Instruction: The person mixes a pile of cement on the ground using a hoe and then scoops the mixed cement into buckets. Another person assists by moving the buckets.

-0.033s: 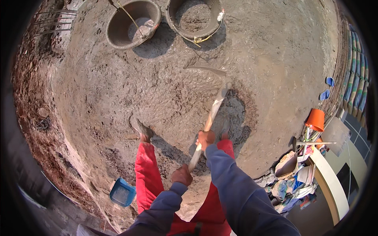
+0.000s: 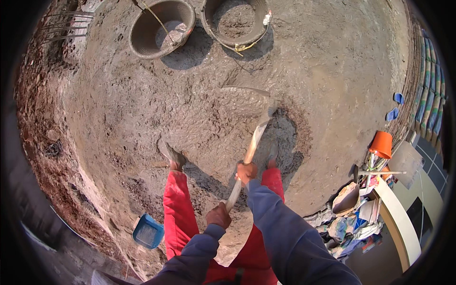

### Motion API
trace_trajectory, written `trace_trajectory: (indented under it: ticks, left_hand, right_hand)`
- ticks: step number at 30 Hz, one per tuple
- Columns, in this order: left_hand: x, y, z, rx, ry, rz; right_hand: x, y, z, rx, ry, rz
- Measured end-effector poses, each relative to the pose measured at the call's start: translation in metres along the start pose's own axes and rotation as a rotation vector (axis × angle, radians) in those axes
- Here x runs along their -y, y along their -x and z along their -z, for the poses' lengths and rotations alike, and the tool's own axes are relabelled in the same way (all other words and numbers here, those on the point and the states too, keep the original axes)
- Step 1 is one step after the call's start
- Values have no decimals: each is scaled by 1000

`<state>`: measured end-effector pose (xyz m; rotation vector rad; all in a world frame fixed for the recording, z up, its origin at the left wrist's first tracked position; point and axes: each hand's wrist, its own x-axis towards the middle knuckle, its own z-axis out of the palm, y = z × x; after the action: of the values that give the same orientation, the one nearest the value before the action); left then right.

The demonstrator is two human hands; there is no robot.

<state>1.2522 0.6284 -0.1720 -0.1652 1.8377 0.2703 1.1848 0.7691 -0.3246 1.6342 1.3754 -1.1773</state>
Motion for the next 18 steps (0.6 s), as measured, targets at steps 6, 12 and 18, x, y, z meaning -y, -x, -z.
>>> trace_trajectory:
  ticks: [6,12,18]
  left_hand:
    - [58,93,-70,-194,81,48]
    - [39,-8,-18,-440,72,-241]
    - [-125,-167,163,-467,23,-383]
  right_hand:
    - [-98,83,-6,53,-288,-95]
    - [15,62,11,24,-602,62]
    - [258,-98,57,151,-668,285]
